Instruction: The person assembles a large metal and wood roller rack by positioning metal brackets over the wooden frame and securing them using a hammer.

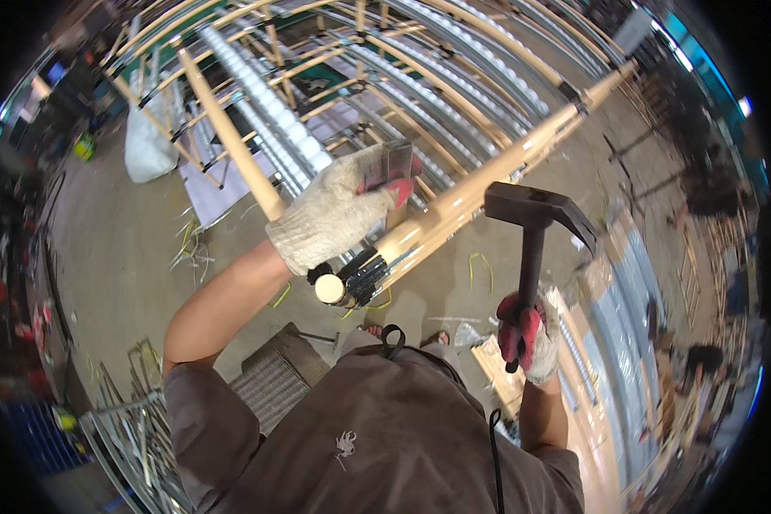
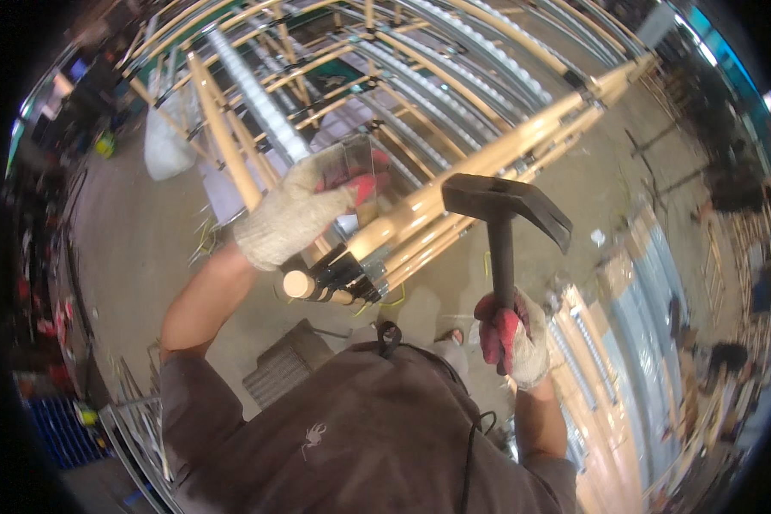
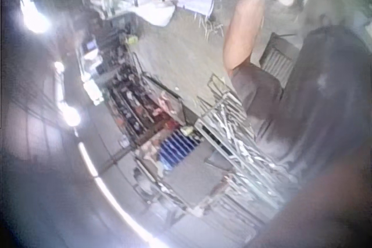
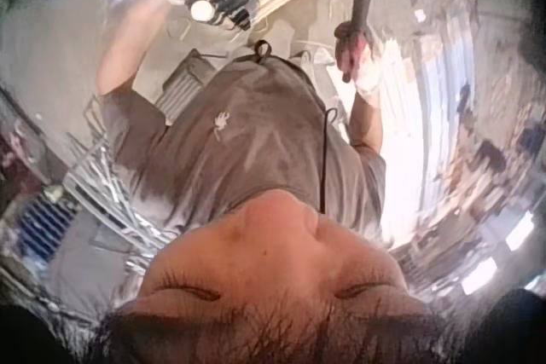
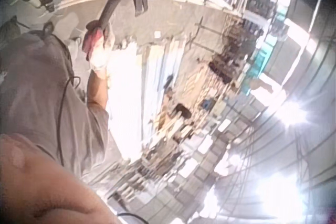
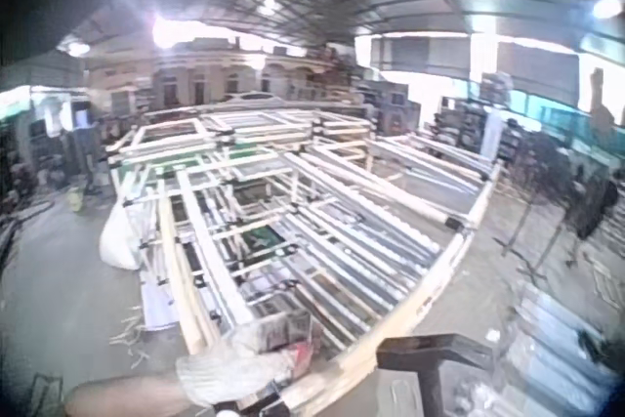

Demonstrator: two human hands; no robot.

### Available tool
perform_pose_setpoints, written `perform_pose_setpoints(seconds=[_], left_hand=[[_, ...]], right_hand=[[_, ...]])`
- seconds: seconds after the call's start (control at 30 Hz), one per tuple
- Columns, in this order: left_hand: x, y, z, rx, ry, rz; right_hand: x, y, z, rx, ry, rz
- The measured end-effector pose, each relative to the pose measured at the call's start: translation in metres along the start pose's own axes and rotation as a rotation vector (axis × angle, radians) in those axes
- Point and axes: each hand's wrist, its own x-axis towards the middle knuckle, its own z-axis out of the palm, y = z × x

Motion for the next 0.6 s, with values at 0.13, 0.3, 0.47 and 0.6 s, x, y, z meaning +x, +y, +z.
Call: perform_pose_setpoints(seconds=[0.13, 0.3, 0.47, 0.6], left_hand=[[0.001, -0.002, 0.001, 0.385, 0.034, -0.052], [-0.007, 0.006, -0.017, 0.348, -0.148, -0.106], [-0.012, 0.000, -0.003, 0.432, -0.049, 0.052], [-0.020, -0.001, -0.006, 0.480, 0.013, 0.097]], right_hand=[[-0.018, -0.007, 0.011, -0.051, 0.085, 0.044], [-0.030, -0.001, 0.013, -0.078, 0.116, 0.052], [-0.027, -0.036, 0.024, -0.166, 0.112, 0.086], [-0.001, -0.104, 0.050, -0.423, 0.006, 0.081]])
